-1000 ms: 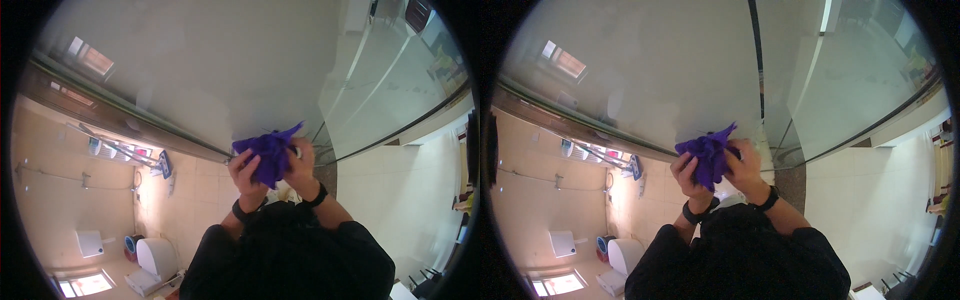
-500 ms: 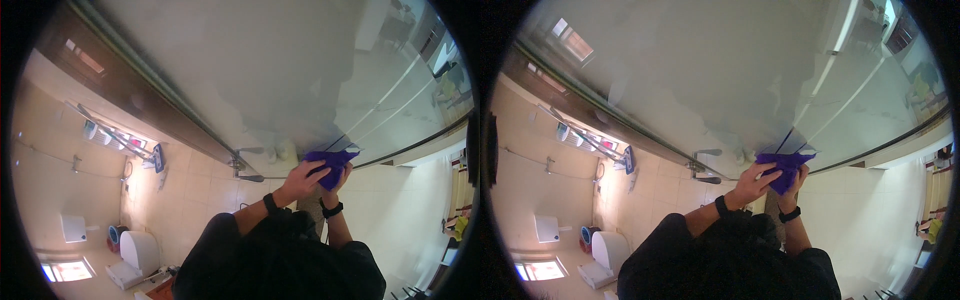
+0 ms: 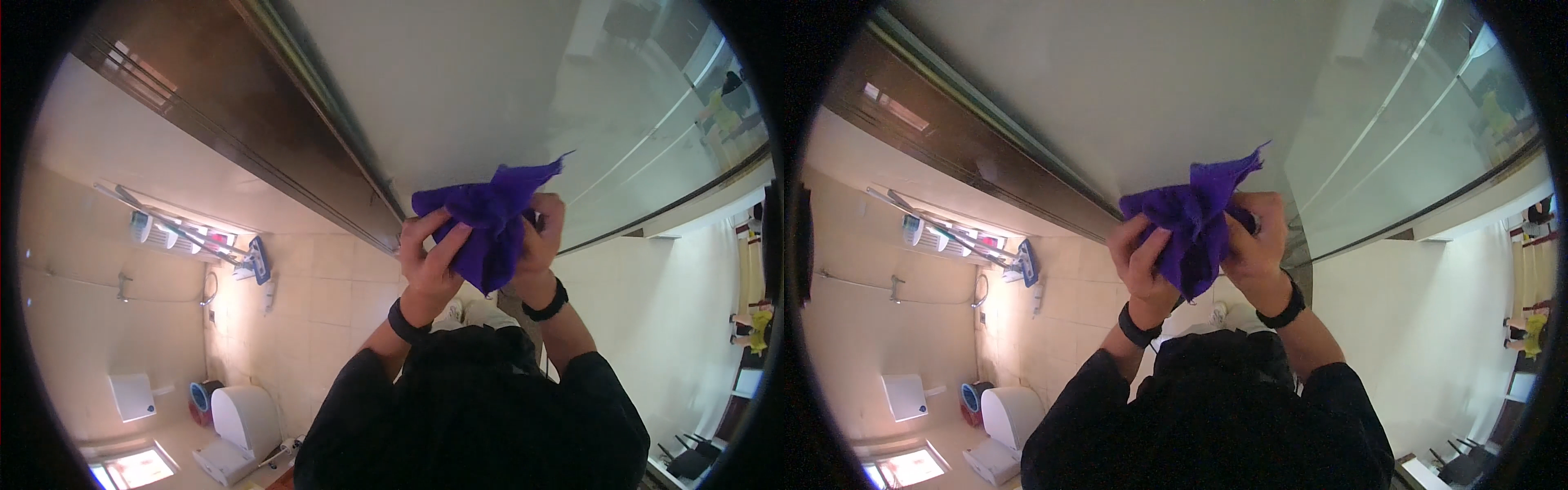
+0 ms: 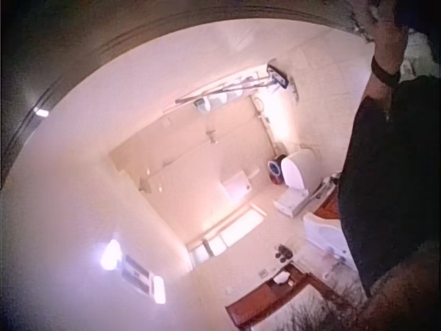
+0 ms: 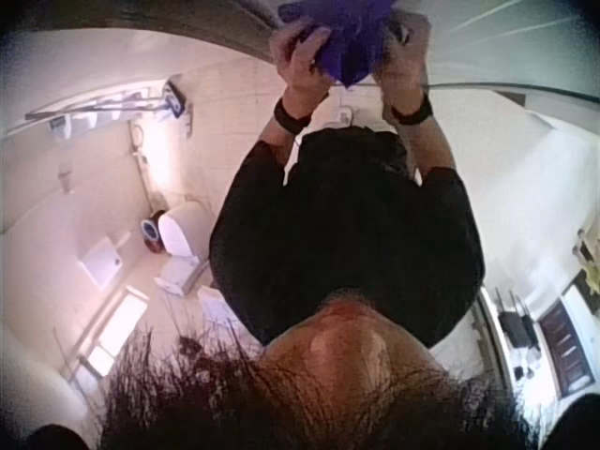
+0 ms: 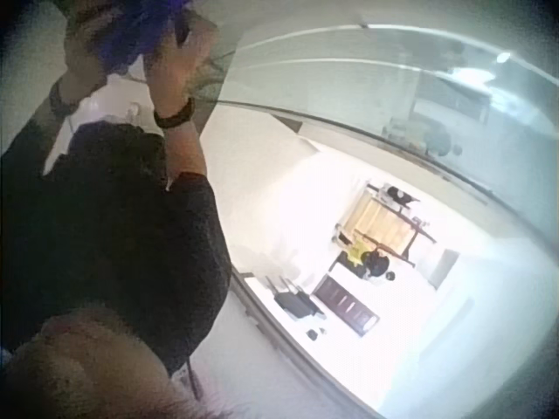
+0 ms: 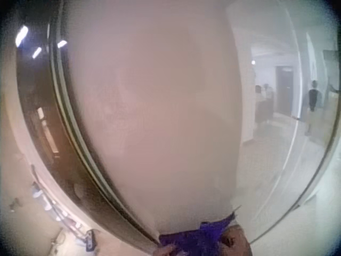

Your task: The person wipes the top of the toilet tank and the seat lid using a cloth, then wipes a shower pipe and the wall, and finishes by cleaning the edges and handle of a bathroom door and its frame.

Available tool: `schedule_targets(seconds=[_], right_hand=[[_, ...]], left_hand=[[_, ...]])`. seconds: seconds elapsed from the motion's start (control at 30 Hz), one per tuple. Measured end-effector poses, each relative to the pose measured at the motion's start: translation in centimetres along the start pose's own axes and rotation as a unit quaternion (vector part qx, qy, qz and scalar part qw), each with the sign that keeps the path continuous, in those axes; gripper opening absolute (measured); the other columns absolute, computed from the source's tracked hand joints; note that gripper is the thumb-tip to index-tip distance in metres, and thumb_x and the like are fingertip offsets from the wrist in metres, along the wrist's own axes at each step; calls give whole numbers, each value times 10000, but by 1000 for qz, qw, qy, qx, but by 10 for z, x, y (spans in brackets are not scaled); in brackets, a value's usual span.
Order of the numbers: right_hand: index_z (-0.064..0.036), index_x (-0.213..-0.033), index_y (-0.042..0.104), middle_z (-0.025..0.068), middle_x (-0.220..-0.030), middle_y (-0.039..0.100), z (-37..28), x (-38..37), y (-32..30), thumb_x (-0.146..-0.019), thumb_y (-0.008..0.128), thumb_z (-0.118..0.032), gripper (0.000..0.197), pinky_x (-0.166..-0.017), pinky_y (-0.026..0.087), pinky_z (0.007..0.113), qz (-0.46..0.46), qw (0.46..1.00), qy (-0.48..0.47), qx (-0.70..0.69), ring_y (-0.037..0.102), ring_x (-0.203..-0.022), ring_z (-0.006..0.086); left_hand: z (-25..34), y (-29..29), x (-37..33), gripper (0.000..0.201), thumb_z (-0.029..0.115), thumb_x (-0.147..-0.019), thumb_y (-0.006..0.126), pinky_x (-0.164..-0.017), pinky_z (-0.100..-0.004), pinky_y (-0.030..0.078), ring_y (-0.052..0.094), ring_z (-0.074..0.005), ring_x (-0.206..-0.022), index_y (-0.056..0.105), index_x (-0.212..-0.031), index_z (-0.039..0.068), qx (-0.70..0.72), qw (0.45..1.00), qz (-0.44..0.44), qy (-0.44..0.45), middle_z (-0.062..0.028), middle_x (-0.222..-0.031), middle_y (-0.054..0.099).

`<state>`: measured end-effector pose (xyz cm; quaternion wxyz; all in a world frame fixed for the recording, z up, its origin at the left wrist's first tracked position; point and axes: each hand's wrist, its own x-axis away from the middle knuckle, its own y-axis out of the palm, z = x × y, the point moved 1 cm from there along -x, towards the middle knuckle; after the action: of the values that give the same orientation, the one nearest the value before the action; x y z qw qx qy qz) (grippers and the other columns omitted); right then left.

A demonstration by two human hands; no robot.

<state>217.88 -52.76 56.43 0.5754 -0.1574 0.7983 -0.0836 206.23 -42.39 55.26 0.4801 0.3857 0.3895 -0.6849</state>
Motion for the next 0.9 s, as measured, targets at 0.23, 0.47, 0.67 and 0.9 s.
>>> schedule_targets(seconds=[0.23,0.47,0.67,0.9], right_hand=[[-50,-966,664,120,-1018,571,53,119,15,-564,731,11,412,-683,503,418,-168,981,86,38,588,-887,328],[-39,-1038,651,136,-1092,578,100,86,-62,-563,715,31,484,-753,497,414,-156,983,48,82,581,-935,352],[-53,-1047,657,154,-1114,591,141,4,-170,-611,752,12,451,-776,502,387,29,989,-59,133,596,-951,313],[-53,-925,662,138,-1041,599,228,9,-270,-617,735,23,326,-705,489,347,47,994,-60,82,592,-899,301]], left_hand=[[-37,14,108,491,-49,-673,701,-759,-379,546,622,-328,-978,651,-1142,88,24,956,-222,-189,-136,-1140,556],[7,74,68,561,-86,-668,640,-741,-371,551,628,-325,-965,632,-1191,116,71,956,-257,-123,-133,-1169,558],[99,167,-11,561,-112,-633,678,-807,-372,562,611,-324,-1005,669,-1157,91,136,981,-135,-8,-148,-1189,559],[169,283,0,540,-95,-620,704,-777,-360,567,619,-312,-984,676,-1121,106,143,983,-115,-6,-130,-1147,590]])
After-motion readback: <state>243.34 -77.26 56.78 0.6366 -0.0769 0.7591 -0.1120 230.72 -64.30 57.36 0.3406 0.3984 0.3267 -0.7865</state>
